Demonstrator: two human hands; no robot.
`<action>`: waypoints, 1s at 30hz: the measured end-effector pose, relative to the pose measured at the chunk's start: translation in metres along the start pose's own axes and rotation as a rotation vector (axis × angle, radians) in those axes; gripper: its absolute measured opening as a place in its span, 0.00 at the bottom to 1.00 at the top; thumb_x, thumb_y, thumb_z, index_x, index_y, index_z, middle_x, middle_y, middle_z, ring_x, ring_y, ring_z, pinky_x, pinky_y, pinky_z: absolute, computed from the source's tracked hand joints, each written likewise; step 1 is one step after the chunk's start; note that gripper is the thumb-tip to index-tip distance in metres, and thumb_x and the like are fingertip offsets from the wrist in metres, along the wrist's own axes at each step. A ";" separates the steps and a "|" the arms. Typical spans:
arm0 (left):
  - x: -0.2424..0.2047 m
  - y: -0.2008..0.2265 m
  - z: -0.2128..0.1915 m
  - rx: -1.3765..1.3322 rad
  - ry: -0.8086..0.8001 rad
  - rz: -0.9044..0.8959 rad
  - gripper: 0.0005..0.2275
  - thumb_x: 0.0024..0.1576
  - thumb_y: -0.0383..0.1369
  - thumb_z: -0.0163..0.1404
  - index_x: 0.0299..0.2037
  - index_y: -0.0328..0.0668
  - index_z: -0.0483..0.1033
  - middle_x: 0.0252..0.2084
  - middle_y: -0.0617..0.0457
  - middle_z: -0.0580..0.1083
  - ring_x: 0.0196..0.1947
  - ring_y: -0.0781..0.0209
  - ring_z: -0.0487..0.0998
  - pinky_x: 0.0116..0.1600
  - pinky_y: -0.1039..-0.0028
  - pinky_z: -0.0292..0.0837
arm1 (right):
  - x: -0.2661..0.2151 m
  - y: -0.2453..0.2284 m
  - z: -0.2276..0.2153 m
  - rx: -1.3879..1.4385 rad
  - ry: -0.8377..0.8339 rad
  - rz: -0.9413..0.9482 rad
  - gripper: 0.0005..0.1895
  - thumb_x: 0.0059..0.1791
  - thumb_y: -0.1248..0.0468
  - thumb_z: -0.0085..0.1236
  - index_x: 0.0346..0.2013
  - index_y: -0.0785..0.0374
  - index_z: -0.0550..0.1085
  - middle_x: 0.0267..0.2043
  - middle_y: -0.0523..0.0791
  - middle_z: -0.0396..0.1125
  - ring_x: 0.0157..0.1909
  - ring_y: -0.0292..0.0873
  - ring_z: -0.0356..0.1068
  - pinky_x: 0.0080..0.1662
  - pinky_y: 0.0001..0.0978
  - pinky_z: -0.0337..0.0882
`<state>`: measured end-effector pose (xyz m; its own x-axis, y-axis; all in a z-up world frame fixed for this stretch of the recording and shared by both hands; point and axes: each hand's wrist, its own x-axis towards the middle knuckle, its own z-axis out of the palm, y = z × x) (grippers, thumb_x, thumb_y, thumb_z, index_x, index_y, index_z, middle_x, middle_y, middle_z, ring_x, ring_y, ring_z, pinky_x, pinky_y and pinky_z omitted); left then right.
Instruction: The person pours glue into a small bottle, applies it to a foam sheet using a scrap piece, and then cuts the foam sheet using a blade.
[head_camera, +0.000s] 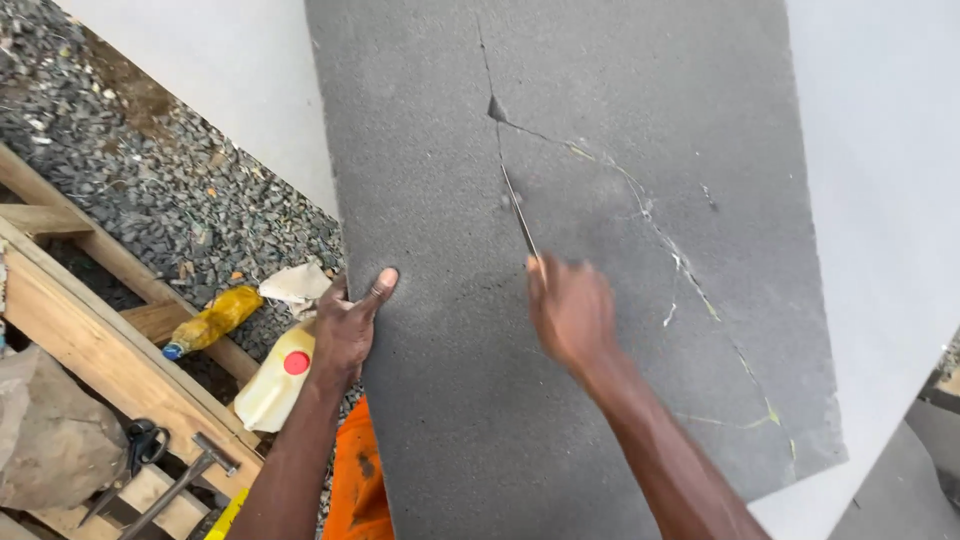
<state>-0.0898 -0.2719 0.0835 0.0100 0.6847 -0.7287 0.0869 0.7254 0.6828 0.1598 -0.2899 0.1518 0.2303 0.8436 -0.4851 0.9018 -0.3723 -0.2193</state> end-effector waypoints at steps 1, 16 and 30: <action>-0.009 0.012 0.004 0.010 -0.002 -0.026 0.34 0.55 0.50 0.61 0.64 0.33 0.67 0.53 0.30 0.75 0.55 0.37 0.78 0.60 0.45 0.72 | -0.008 0.001 -0.002 -0.058 0.007 -0.014 0.23 0.59 0.57 0.34 0.46 0.65 0.78 0.26 0.53 0.73 0.30 0.50 0.75 0.32 0.40 0.69; 0.002 0.004 0.004 -0.036 0.002 -0.011 0.29 0.54 0.49 0.63 0.56 0.34 0.73 0.43 0.37 0.76 0.46 0.44 0.80 0.52 0.49 0.76 | -0.019 0.007 0.006 0.023 0.012 -0.036 0.23 0.60 0.58 0.34 0.42 0.68 0.79 0.18 0.52 0.71 0.20 0.43 0.71 0.30 0.33 0.69; 0.029 -0.038 -0.014 -0.136 0.011 0.052 0.22 0.55 0.46 0.65 0.52 0.39 0.77 0.39 0.42 0.77 0.40 0.50 0.81 0.48 0.53 0.79 | -0.030 0.018 0.043 -0.002 0.058 -0.044 0.25 0.61 0.54 0.33 0.43 0.65 0.79 0.17 0.50 0.72 0.17 0.43 0.72 0.26 0.30 0.69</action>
<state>-0.1068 -0.2780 0.0372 -0.0006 0.7217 -0.6922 -0.0495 0.6914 0.7208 0.1531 -0.3383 0.1266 0.2111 0.8803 -0.4249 0.9122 -0.3336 -0.2379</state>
